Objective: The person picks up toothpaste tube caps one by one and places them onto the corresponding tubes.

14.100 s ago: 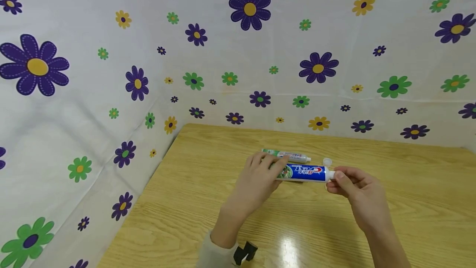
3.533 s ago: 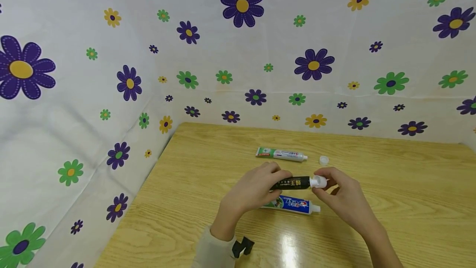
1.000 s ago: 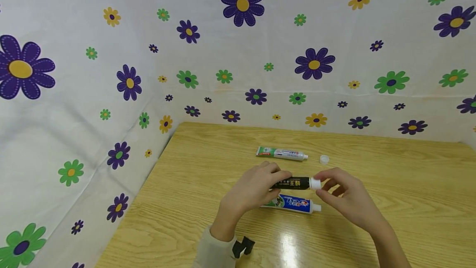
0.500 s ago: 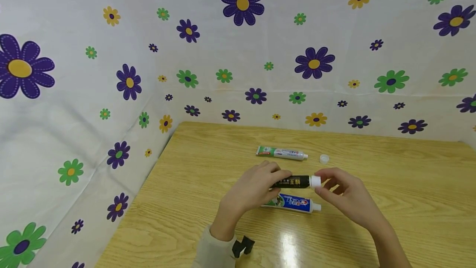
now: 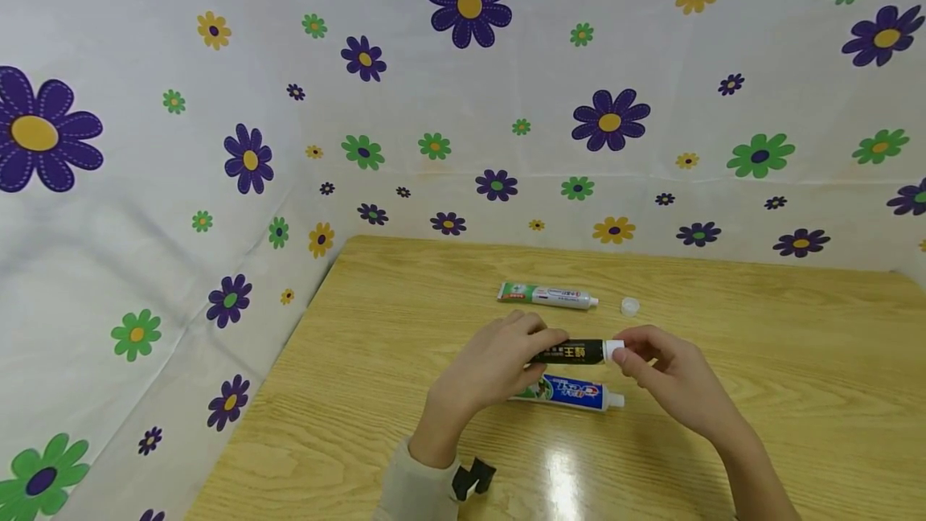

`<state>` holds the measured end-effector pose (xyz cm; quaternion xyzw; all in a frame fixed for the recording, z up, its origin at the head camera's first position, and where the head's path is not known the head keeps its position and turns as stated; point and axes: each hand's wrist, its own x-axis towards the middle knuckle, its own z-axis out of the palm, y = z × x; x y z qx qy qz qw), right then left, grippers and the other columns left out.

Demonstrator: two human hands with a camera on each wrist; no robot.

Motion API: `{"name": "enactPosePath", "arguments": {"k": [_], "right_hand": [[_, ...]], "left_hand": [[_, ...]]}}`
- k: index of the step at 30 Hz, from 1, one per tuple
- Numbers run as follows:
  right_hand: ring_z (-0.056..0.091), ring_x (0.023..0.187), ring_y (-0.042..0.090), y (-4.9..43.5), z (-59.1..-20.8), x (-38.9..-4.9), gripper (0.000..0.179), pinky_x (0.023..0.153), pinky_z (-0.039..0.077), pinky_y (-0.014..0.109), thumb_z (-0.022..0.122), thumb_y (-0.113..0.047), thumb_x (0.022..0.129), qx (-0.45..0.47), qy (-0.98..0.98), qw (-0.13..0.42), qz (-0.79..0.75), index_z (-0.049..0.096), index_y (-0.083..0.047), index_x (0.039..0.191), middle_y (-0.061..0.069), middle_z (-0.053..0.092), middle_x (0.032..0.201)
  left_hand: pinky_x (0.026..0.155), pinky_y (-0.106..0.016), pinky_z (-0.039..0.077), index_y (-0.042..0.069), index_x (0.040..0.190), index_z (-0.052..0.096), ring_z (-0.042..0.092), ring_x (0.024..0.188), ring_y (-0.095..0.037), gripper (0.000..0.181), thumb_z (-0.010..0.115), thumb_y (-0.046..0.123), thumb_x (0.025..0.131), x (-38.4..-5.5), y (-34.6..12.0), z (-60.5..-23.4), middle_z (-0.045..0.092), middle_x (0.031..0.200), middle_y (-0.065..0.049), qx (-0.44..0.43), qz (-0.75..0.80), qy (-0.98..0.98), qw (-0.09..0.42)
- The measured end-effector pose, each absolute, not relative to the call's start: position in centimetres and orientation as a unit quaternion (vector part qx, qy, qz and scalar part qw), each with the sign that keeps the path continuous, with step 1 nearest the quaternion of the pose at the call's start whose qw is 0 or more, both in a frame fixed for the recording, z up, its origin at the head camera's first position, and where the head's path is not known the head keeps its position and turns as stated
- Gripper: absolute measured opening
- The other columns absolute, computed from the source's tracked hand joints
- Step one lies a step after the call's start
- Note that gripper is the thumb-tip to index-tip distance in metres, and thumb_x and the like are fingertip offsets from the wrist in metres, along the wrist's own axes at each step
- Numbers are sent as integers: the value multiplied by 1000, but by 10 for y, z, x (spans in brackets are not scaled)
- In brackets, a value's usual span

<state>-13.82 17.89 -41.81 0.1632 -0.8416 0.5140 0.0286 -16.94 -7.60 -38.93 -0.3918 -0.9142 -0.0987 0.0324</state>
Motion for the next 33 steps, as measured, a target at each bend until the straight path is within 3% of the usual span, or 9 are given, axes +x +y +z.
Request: {"name": "enactPosePath", "arguments": {"k": [17, 25, 33], "right_hand": [[64, 76, 13, 177, -417, -139, 28, 64, 55, 31, 50, -25, 106, 127, -859, 7, 496, 68, -4, 103, 5, 67, 85], [60, 77, 10, 180, -418, -137, 19, 64, 52, 27, 69, -20, 95, 151, -863, -14, 481, 68, -6, 106, 2, 68, 89], [60, 78, 10, 180, -419, -138, 19, 66, 52, 27, 70, -22, 94, 155, -865, -9, 477, 69, -8, 107, 0, 67, 89]], "left_hand": [[83, -30, 52, 20, 133, 63, 59, 97, -15, 43, 74, 18, 91, -170, -77, -390, 65, 113, -1, -398, -108, -910, 48], [83, -29, 51, 21, 133, 63, 58, 97, -13, 43, 73, 17, 91, -170, -78, -390, 65, 112, 1, -397, -111, -910, 47], [83, -29, 51, 21, 133, 62, 58, 96, -13, 43, 73, 17, 91, -169, -78, -389, 65, 113, 1, -396, -108, -910, 49]]}}
